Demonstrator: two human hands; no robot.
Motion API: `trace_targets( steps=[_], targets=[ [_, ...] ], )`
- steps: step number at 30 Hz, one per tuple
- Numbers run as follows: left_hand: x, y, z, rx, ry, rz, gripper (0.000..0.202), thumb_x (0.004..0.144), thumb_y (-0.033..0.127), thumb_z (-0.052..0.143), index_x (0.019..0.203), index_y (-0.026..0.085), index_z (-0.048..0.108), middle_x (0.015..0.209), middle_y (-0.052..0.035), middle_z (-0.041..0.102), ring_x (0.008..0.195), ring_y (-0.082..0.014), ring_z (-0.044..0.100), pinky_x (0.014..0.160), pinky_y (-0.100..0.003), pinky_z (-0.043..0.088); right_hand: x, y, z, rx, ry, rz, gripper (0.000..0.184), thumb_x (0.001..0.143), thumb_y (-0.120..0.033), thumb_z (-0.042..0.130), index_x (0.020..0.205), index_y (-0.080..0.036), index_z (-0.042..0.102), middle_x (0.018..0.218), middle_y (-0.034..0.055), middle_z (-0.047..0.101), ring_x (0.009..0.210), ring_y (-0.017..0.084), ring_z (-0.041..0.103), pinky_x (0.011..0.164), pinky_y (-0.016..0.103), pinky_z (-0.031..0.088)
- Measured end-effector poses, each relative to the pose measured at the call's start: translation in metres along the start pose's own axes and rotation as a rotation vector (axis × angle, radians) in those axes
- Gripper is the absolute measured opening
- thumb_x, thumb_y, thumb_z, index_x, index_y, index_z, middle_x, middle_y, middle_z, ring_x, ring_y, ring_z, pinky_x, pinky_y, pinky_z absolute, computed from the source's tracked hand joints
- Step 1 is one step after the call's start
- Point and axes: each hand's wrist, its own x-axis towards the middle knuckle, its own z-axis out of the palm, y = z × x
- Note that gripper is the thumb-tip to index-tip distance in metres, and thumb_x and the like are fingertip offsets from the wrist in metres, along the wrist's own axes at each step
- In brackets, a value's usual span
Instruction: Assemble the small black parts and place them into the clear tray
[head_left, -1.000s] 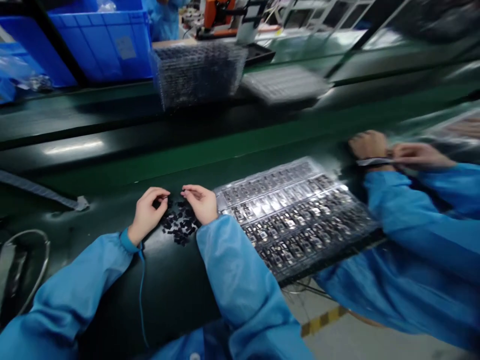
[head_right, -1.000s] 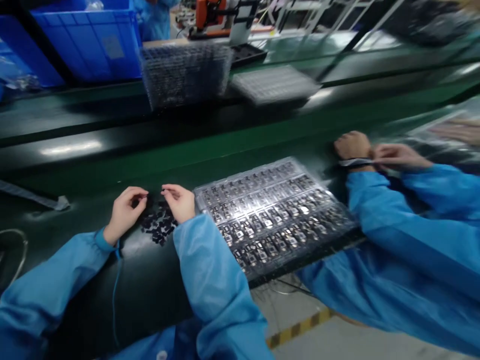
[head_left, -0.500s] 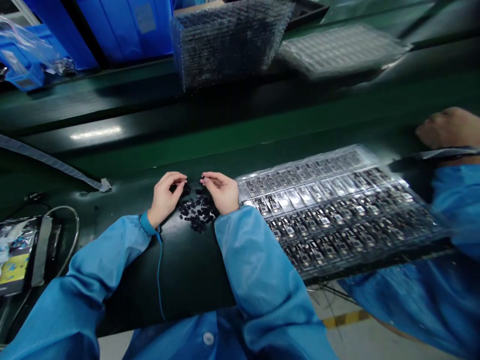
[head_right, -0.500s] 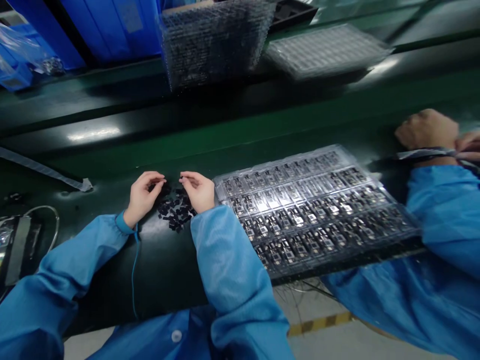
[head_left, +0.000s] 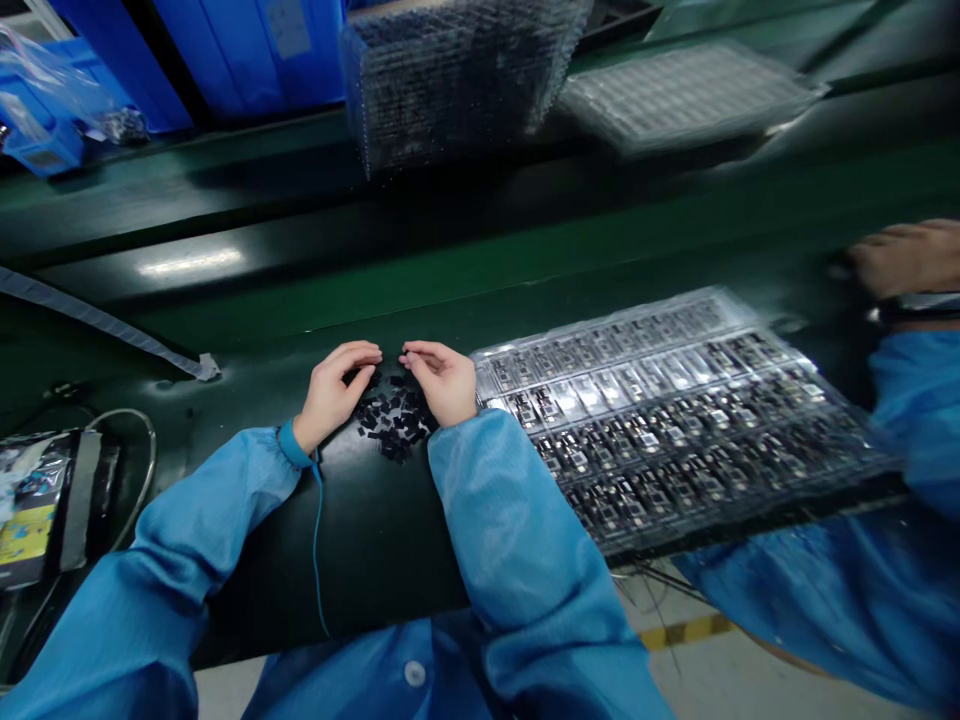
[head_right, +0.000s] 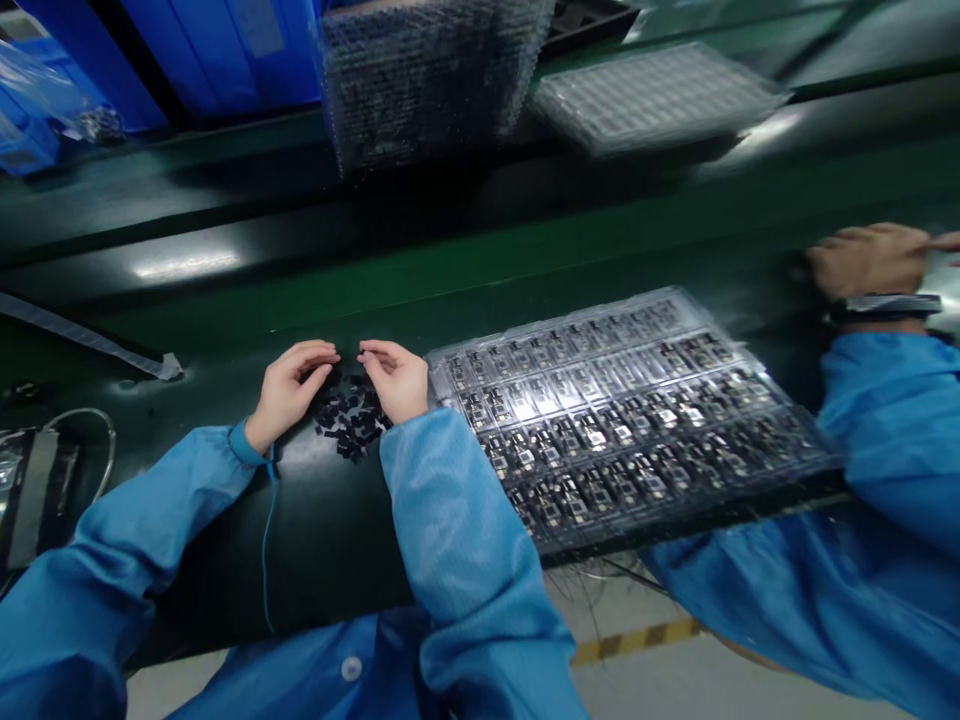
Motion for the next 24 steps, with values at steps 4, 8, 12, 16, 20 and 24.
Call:
trace_targets(
  steps=[4, 8, 12, 16, 20, 24],
  targets=[
    [0.000, 0.007, -0.004, 0.120, -0.074, 0.072, 0.016, 0.091, 0.027, 0.061, 0.103, 0.021, 0.070, 0.104, -0.0055, 0.072, 0.100, -0.0197, 0.066, 0.093, -0.039, 0.053, 0.000, 0.001, 0.000, 0.002, -0.007, -0.011, 0.025, 0.081, -0.038, 0.073, 0.096, -0.018, 0.073, 0.093, 0.0066, 0.076, 0.085, 0.023, 0.075, 0.084, 0.036, 0.062],
    [0.000, 0.012, -0.006, 0.263, -0.274, 0.163, 0.012, 0.083, 0.029, 0.069, 0.094, 0.024, 0.072, 0.108, -0.0040, 0.071, 0.109, -0.0245, 0.058, 0.100, -0.046, 0.043, 0.000, -0.003, 0.001, -0.006, 0.000, -0.021, 0.022, 0.081, -0.037, 0.073, 0.094, -0.019, 0.073, 0.092, 0.0063, 0.076, 0.085, 0.022, 0.075, 0.083, 0.036, 0.062],
    [0.001, 0.012, -0.004, 0.365, -0.393, 0.188, 0.015, 0.077, 0.029, 0.073, 0.092, 0.025, 0.073, 0.118, -0.0037, 0.067, 0.120, -0.0285, 0.050, 0.106, -0.050, 0.035, -0.001, -0.006, 0.001, -0.035, 0.005, -0.015, 0.022, 0.082, -0.036, 0.071, 0.094, -0.019, 0.073, 0.094, 0.0063, 0.076, 0.085, 0.022, 0.075, 0.082, 0.035, 0.062],
    [0.002, 0.009, -0.004, 0.367, -0.420, 0.189, 0.009, 0.080, 0.030, 0.071, 0.088, 0.025, 0.072, 0.118, -0.0032, 0.066, 0.120, -0.0268, 0.050, 0.106, -0.048, 0.035, -0.001, -0.004, 0.001, -0.034, 0.003, -0.023, 0.021, 0.082, -0.036, 0.071, 0.094, -0.018, 0.073, 0.094, 0.0064, 0.076, 0.085, 0.022, 0.075, 0.082, 0.035, 0.062],
    [0.002, 0.009, -0.004, 0.310, -0.384, 0.194, 0.006, 0.084, 0.028, 0.067, 0.082, 0.024, 0.070, 0.111, -0.0032, 0.067, 0.114, -0.0238, 0.054, 0.103, -0.044, 0.038, -0.001, -0.003, 0.001, -0.041, 0.005, -0.026, 0.019, 0.083, -0.034, 0.070, 0.094, -0.019, 0.073, 0.093, 0.0060, 0.076, 0.085, 0.021, 0.075, 0.082, 0.034, 0.062],
    [0.001, 0.010, -0.004, 0.276, -0.226, 0.091, 0.007, 0.086, 0.026, 0.064, 0.083, 0.022, 0.069, 0.106, -0.0042, 0.067, 0.107, -0.0215, 0.058, 0.098, -0.041, 0.042, -0.001, -0.003, 0.001, -0.027, 0.002, -0.021, 0.020, 0.082, -0.034, 0.071, 0.094, -0.019, 0.073, 0.092, 0.0060, 0.076, 0.084, 0.022, 0.075, 0.082, 0.035, 0.062]
  ],
)
